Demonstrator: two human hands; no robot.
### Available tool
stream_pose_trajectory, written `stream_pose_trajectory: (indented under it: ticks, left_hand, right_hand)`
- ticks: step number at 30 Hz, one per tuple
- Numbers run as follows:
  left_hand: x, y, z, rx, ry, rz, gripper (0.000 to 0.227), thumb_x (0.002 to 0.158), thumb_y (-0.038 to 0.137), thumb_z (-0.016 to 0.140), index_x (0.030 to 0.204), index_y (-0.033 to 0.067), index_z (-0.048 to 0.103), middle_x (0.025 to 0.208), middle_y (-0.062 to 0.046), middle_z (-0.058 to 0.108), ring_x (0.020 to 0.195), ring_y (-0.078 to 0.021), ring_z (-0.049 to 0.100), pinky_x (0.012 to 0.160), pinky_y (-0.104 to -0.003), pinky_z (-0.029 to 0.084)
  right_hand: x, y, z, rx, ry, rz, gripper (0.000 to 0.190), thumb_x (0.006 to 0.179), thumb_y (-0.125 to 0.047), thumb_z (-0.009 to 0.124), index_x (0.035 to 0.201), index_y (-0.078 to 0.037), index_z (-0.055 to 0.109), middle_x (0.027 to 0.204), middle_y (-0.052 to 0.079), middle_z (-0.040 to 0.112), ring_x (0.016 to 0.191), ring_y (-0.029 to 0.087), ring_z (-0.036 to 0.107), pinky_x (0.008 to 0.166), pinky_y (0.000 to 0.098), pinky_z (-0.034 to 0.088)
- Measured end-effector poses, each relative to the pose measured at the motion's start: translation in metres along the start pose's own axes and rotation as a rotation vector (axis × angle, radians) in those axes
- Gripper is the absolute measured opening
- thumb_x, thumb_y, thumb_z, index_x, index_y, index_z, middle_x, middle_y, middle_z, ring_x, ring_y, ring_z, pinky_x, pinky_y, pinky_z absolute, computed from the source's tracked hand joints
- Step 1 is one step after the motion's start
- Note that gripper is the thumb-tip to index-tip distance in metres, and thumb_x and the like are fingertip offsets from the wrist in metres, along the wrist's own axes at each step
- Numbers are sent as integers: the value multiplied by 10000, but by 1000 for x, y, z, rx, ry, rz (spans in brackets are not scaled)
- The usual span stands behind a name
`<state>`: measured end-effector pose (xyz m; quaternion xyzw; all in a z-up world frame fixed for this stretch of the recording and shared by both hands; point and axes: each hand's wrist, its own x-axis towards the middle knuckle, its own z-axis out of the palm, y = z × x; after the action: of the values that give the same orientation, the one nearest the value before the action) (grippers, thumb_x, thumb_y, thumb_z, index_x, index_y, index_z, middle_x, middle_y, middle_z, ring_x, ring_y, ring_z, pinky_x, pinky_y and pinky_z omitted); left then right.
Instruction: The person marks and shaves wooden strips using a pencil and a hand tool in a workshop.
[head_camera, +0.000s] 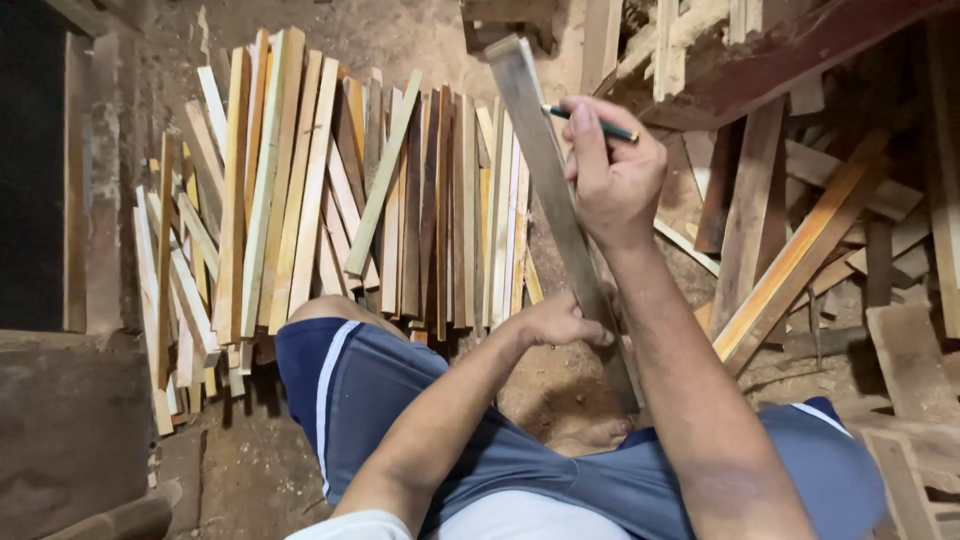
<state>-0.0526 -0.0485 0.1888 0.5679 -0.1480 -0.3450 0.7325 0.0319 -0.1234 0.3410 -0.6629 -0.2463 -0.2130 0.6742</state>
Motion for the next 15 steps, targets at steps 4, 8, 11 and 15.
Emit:
stream_pose_trajectory:
  ticks: [4, 8, 11, 15]
  left_hand:
    - [8, -25, -25, 106, 214, 64, 438, 656, 55, 877, 1078, 66, 761, 1065, -145, 751, 955, -276, 705, 868, -452, 597]
    - [7, -2, -56, -65, 293, 155, 556, 677, 57, 890, 1195, 84, 690, 1073, -123, 741, 901, -259, 716, 772, -424, 631]
    - [1, 25, -68, -160, 287, 214, 513, 710, 65, 877, 1156, 111, 628, 1042, -107, 740, 884, -227, 732, 733, -369, 656]
    - [1, 35, -97, -257, 254, 342, 369, 735, 21, 836, 1019, 82, 609, 1015, -168, 738, 897, -314, 757, 705, -432, 671]
  right_hand:
    - [-49, 15, -7, -113, 34, 150, 277, 1084, -159, 618, 913, -7, 775, 494, 41, 558, 402, 112, 505, 407, 239, 429]
    - [-97, 26, -27, -209, 2, 369, 235, 1057, -187, 621, 908, -84, 771, 530, 44, 600, 427, 105, 513, 474, 268, 483]
    - [-132, 36, -52, -142, 66, 470, 175, 1038, -117, 633, 1030, -25, 782, 621, 87, 645, 443, 72, 522, 448, 253, 483]
    - [-168, 54, -86, -212, 111, 537, 173, 1038, -106, 642, 1070, -4, 778, 651, 120, 670, 430, 99, 549, 424, 256, 458]
